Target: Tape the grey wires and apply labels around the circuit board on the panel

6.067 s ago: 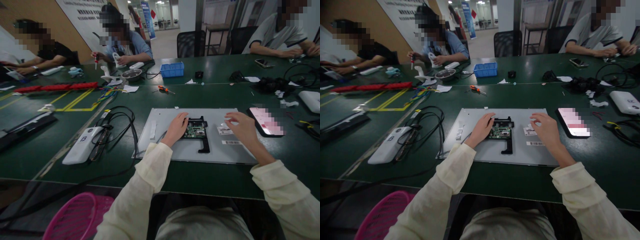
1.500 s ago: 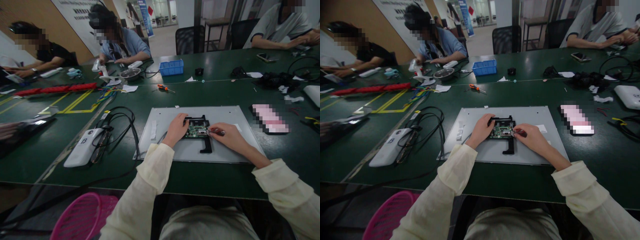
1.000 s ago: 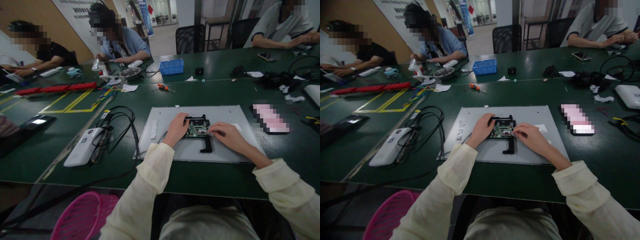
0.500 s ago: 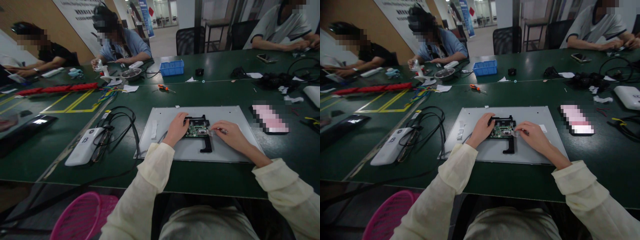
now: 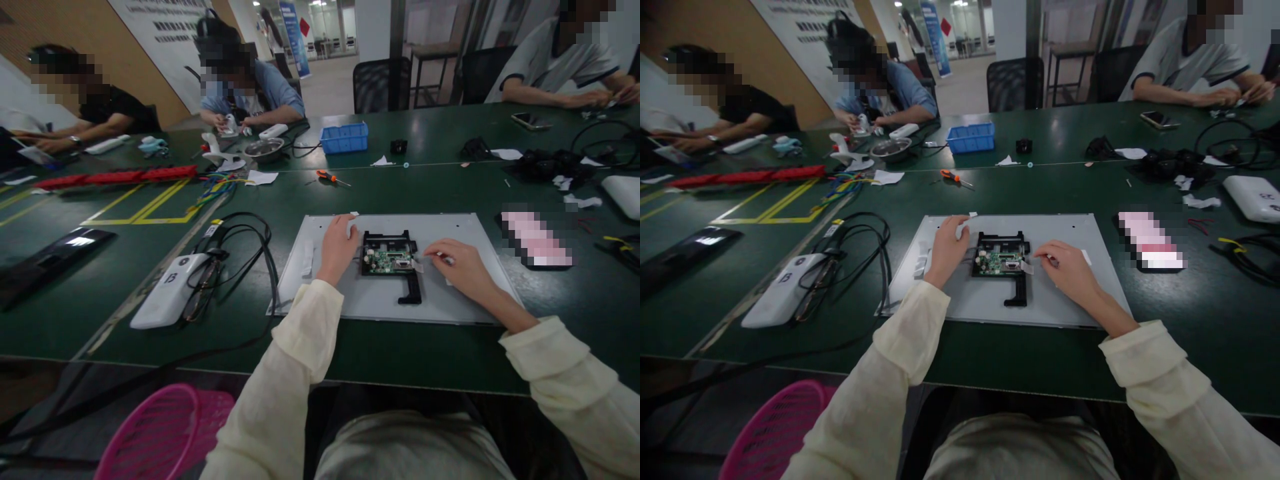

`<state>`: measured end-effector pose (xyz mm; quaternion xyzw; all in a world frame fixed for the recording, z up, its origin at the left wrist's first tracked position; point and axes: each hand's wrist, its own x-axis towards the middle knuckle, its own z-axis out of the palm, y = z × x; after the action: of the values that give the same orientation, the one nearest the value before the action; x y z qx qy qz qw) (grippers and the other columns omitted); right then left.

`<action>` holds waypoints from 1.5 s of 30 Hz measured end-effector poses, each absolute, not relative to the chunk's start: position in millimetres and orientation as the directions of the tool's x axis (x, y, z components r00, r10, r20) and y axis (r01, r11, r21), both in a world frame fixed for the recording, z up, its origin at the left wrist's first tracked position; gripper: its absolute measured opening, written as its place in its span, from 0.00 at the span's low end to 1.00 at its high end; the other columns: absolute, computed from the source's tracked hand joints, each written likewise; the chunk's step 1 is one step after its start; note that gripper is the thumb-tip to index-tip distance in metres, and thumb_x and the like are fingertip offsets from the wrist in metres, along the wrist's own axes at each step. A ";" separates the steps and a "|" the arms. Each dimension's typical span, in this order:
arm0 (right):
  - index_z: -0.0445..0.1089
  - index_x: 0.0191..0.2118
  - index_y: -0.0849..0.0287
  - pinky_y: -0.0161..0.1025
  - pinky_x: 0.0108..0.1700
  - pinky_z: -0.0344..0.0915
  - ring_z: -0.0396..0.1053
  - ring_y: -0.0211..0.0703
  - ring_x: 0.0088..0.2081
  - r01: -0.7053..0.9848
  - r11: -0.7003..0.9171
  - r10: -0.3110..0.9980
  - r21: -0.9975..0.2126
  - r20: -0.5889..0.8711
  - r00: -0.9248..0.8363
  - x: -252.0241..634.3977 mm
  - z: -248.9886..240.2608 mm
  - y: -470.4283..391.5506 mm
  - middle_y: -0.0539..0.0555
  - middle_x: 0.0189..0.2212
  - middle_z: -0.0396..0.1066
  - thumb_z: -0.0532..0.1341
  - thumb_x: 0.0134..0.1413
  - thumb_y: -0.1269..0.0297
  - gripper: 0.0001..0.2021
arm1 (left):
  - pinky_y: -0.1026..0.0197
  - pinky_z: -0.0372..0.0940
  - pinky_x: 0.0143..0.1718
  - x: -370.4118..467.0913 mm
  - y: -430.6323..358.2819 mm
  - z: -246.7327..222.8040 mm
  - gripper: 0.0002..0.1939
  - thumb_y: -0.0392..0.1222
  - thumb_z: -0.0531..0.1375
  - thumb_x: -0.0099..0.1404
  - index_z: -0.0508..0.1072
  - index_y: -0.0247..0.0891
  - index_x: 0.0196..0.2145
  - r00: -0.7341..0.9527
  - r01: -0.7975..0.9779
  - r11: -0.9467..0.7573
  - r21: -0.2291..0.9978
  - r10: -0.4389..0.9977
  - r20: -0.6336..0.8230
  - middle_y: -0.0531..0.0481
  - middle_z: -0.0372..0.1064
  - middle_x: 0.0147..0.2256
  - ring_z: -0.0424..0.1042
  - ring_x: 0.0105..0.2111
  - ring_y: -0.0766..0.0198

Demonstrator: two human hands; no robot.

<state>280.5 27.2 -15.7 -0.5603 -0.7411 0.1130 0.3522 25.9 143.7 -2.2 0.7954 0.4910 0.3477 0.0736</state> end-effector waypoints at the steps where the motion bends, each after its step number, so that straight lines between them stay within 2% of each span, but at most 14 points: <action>1: 0.73 0.37 0.55 0.43 0.42 0.66 0.71 0.47 0.40 0.754 0.346 0.908 -0.558 0.401 -0.121 281.2 -16.4 27.5 0.53 0.38 0.74 0.54 0.55 0.71 0.10 | 0.56 0.61 0.53 23.8 145.9 -2.5 0.13 0.34 0.51 0.65 0.68 0.37 0.46 0.254 0.737 -0.492 0.463 0.837 0.485 0.44 0.68 0.46 0.67 0.48 0.59; 10: 0.72 0.37 0.56 0.41 0.41 0.65 0.71 0.45 0.39 0.761 0.351 0.904 -0.546 0.410 -0.123 282.2 -18.3 28.0 0.53 0.38 0.74 0.55 0.55 0.72 0.10 | 0.57 0.62 0.51 21.6 150.4 -7.9 0.13 0.31 0.52 0.63 0.68 0.37 0.44 0.225 0.746 -0.470 0.472 0.844 0.487 0.45 0.69 0.45 0.68 0.45 0.60; 15: 0.72 0.37 0.56 0.41 0.42 0.65 0.71 0.44 0.39 0.755 0.351 0.908 -0.554 0.398 -0.131 282.1 -19.1 28.1 0.52 0.38 0.74 0.55 0.54 0.73 0.10 | 0.57 0.62 0.50 21.9 165.0 -2.3 0.14 0.30 0.53 0.61 0.68 0.36 0.45 0.202 0.781 -0.415 0.466 0.875 0.441 0.45 0.69 0.44 0.69 0.45 0.60; 21: 0.72 0.37 0.56 0.41 0.41 0.65 0.71 0.44 0.38 0.750 0.348 0.911 -0.562 0.391 -0.130 283.1 -20.5 30.1 0.53 0.37 0.73 0.55 0.54 0.73 0.10 | 0.58 0.62 0.49 37.0 190.7 -1.3 0.16 0.34 0.54 0.63 0.68 0.36 0.49 0.310 0.848 -0.435 0.303 0.871 0.382 0.43 0.67 0.48 0.68 0.47 0.58; 26: 0.72 0.37 0.56 0.40 0.39 0.65 0.71 0.43 0.37 0.748 0.336 0.916 -0.572 0.384 -0.118 282.5 -20.5 30.8 0.53 0.37 0.74 0.55 0.54 0.74 0.10 | 0.58 0.62 0.46 45.3 201.8 -7.5 0.13 0.33 0.51 0.65 0.74 0.34 0.41 0.360 0.901 -0.413 0.135 0.884 0.297 0.41 0.70 0.42 0.69 0.44 0.57; 32: 0.73 0.36 0.57 0.41 0.39 0.65 0.70 0.43 0.36 0.748 0.340 0.920 -0.570 0.367 -0.138 279.2 -16.8 29.8 0.53 0.37 0.73 0.55 0.54 0.74 0.10 | 0.59 0.63 0.43 42.4 205.5 -1.6 0.14 0.34 0.50 0.67 0.76 0.33 0.40 0.361 0.905 -0.409 0.120 0.885 0.294 0.41 0.72 0.41 0.70 0.41 0.58; 35: 0.73 0.36 0.57 0.41 0.40 0.65 0.70 0.43 0.37 0.749 0.339 0.919 -0.570 0.369 -0.135 278.5 -15.6 29.6 0.53 0.37 0.74 0.55 0.54 0.74 0.10 | 0.60 0.62 0.43 46.9 197.1 12.7 0.14 0.36 0.50 0.68 0.76 0.36 0.41 0.386 0.875 -0.464 0.136 0.839 0.384 0.44 0.73 0.41 0.70 0.42 0.60; 38: 0.73 0.37 0.57 0.41 0.41 0.65 0.70 0.44 0.37 0.752 0.336 0.920 -0.567 0.369 -0.133 278.6 -15.8 29.6 0.53 0.37 0.74 0.55 0.54 0.74 0.10 | 0.61 0.62 0.44 60.0 179.3 26.6 0.13 0.36 0.52 0.68 0.76 0.39 0.42 0.490 0.779 -0.612 0.138 0.731 0.475 0.48 0.73 0.43 0.69 0.43 0.62; 42: 0.73 0.37 0.56 0.41 0.40 0.64 0.70 0.44 0.37 0.759 0.334 0.920 -0.559 0.367 -0.134 279.4 -16.1 29.8 0.53 0.36 0.73 0.55 0.54 0.74 0.11 | 0.62 0.62 0.42 82.1 152.4 30.2 0.11 0.36 0.53 0.67 0.77 0.38 0.39 0.664 0.685 -0.727 0.050 0.651 0.369 0.47 0.74 0.41 0.70 0.41 0.62; 45: 0.73 0.37 0.57 0.41 0.40 0.64 0.70 0.44 0.37 0.762 0.336 0.918 -0.553 0.373 -0.134 279.2 -15.3 29.4 0.53 0.36 0.73 0.55 0.54 0.74 0.11 | 0.60 0.63 0.41 92.4 141.4 24.0 0.12 0.35 0.53 0.67 0.77 0.35 0.37 0.720 0.674 -0.737 -0.043 0.643 0.262 0.44 0.74 0.37 0.71 0.40 0.61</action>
<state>279.2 29.4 -15.3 -0.5645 -0.7442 0.1150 0.3381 92.4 141.4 24.0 0.9248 0.3561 0.1154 -0.0675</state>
